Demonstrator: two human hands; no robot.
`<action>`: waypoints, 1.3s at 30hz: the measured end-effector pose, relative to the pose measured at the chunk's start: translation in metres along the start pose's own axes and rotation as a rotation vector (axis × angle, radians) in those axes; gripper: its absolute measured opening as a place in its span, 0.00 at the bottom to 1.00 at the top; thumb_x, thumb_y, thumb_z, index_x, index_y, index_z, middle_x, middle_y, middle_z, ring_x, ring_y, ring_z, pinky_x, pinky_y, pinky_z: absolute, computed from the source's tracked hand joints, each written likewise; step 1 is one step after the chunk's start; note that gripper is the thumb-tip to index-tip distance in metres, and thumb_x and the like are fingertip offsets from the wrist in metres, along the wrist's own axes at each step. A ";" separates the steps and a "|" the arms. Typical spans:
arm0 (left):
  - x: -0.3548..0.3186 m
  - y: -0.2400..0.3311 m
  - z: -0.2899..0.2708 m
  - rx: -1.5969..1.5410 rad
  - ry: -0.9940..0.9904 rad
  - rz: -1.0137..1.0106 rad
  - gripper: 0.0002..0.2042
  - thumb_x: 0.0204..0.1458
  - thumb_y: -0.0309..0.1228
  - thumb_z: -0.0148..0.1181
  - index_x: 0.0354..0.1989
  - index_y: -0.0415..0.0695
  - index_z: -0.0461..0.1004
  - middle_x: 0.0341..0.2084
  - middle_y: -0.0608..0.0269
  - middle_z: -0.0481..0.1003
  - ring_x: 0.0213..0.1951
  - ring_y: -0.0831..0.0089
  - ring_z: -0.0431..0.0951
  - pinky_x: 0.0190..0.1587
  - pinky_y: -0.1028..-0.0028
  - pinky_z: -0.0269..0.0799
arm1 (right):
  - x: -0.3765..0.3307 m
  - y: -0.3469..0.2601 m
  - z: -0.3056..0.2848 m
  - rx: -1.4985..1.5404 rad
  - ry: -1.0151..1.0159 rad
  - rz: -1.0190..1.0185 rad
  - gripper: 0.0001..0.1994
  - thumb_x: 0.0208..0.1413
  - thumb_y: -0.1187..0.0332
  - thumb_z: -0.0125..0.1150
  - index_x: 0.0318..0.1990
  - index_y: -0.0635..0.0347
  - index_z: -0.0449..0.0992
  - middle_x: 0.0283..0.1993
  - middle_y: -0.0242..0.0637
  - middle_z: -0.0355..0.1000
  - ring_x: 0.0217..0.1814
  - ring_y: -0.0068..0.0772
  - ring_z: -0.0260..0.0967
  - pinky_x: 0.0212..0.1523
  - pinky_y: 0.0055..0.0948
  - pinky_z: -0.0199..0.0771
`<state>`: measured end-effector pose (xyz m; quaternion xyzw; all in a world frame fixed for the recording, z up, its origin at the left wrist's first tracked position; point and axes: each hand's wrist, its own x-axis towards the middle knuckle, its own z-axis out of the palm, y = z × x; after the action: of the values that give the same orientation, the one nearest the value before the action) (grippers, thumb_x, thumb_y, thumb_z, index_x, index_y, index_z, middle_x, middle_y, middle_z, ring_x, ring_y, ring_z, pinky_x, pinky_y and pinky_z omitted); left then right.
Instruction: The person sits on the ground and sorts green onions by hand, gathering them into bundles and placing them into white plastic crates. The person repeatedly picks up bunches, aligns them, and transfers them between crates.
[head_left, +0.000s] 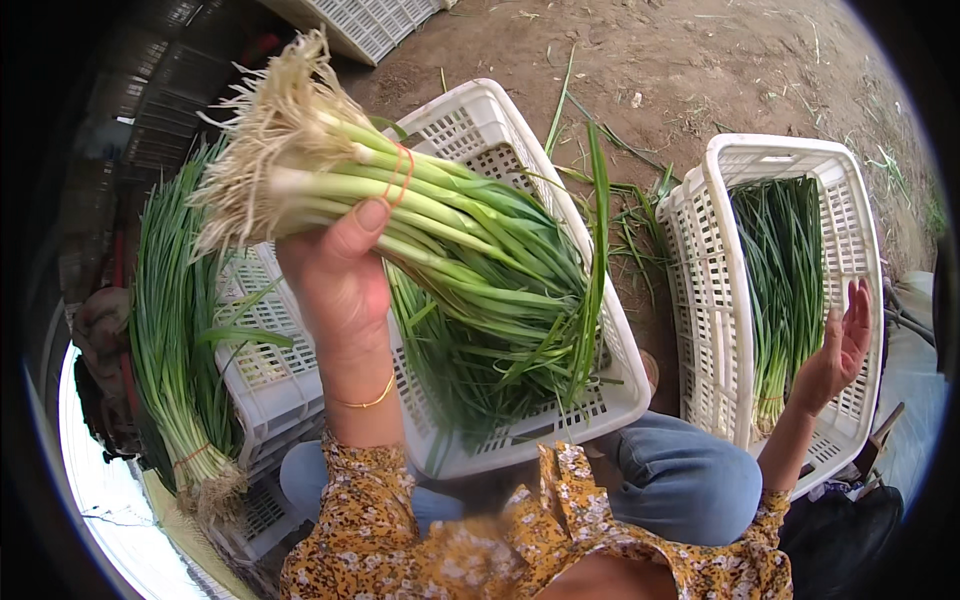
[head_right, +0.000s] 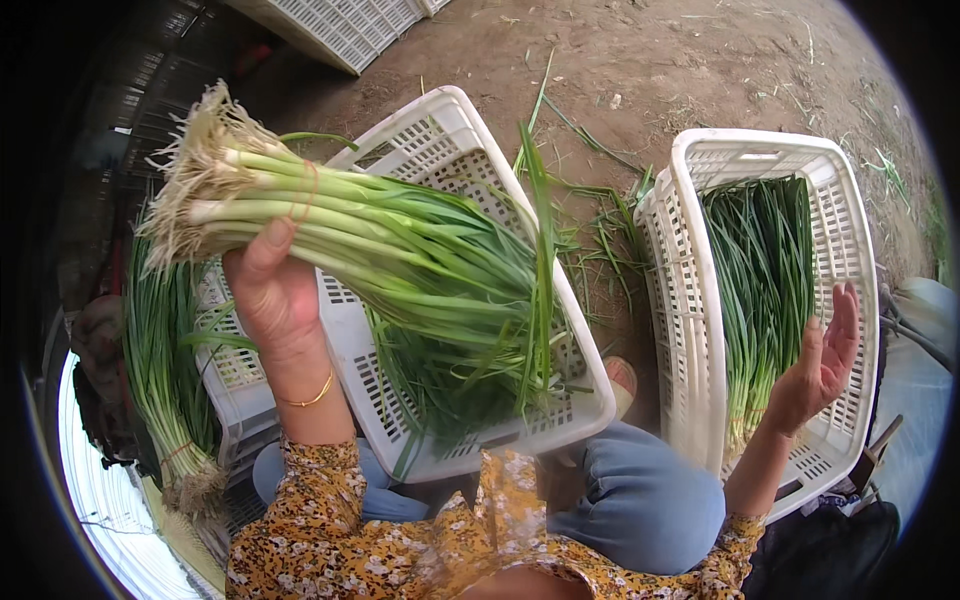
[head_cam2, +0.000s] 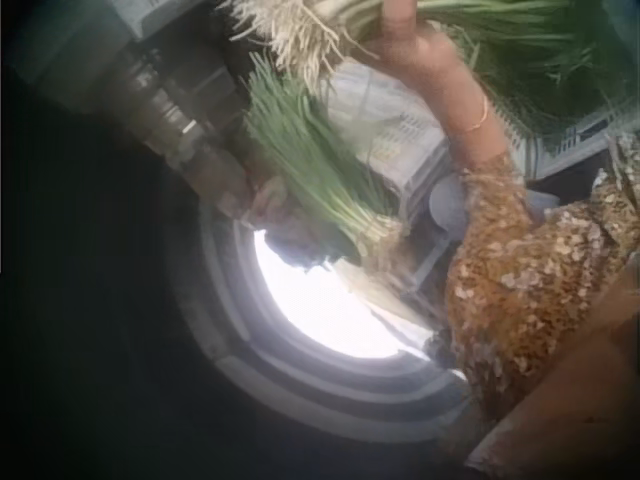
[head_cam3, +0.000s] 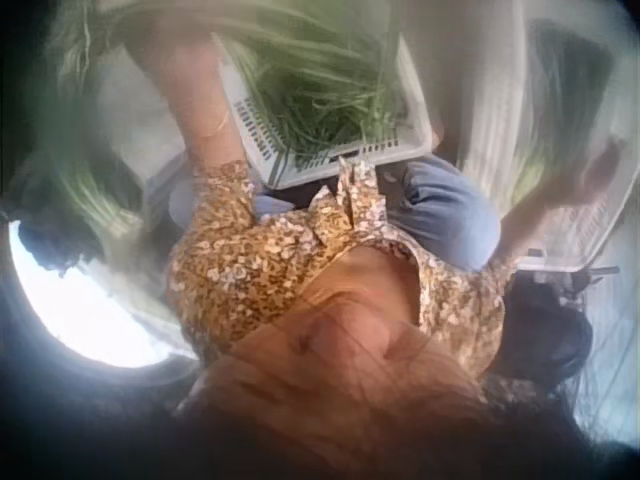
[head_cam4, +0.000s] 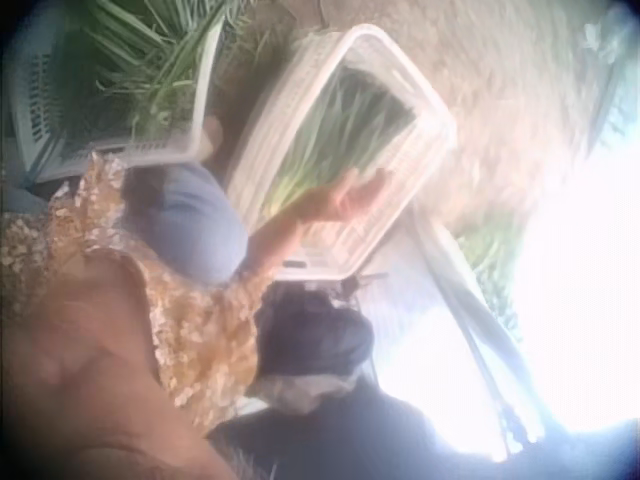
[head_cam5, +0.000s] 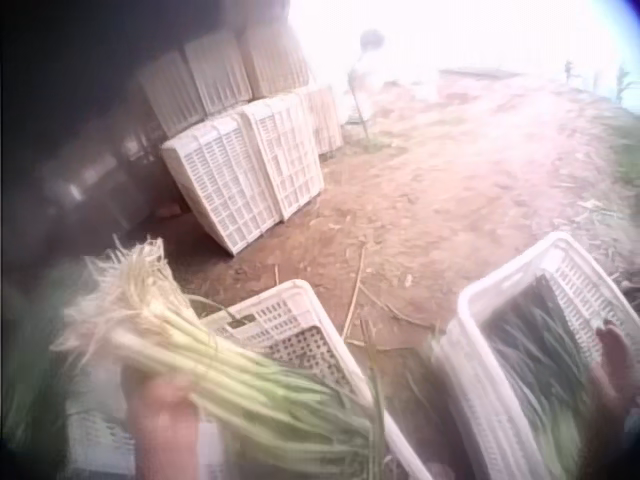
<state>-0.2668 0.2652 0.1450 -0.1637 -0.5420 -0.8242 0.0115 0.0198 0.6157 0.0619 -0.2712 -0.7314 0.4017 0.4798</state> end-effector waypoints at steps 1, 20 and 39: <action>0.001 0.029 0.009 -0.008 -0.045 0.124 0.29 0.36 0.19 0.65 0.53 0.33 0.67 0.44 0.49 0.75 0.46 0.61 0.77 0.57 0.62 0.70 | 0.001 -0.016 0.002 0.075 -0.036 -0.028 0.23 0.56 0.82 0.50 0.61 0.70 0.64 0.66 0.50 0.60 0.69 0.41 0.56 0.71 0.39 0.49; -0.309 0.012 -0.135 0.429 -0.121 -0.205 0.26 0.49 0.31 0.66 0.55 0.44 0.62 0.52 0.57 0.65 0.61 0.62 0.62 0.64 0.65 0.60 | -0.312 -0.155 0.156 1.360 -0.802 1.998 0.44 0.54 0.33 0.50 0.63 0.66 0.60 0.63 0.56 0.62 0.63 0.51 0.63 0.62 0.49 0.64; -0.304 0.025 -0.188 -0.527 -0.138 -1.340 0.25 0.55 0.41 0.57 0.52 0.31 0.68 0.44 0.42 0.75 0.44 0.57 0.78 0.47 0.59 0.77 | -0.338 -0.117 0.160 0.696 -1.174 1.674 0.26 0.57 0.54 0.49 0.58 0.62 0.65 0.56 0.46 0.68 0.53 0.43 0.67 0.52 0.37 0.67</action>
<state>-0.0232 0.0381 0.0139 0.1549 -0.3085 -0.7453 -0.5704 0.0039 0.2365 -0.0374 -0.2987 -0.2752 0.8552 -0.3219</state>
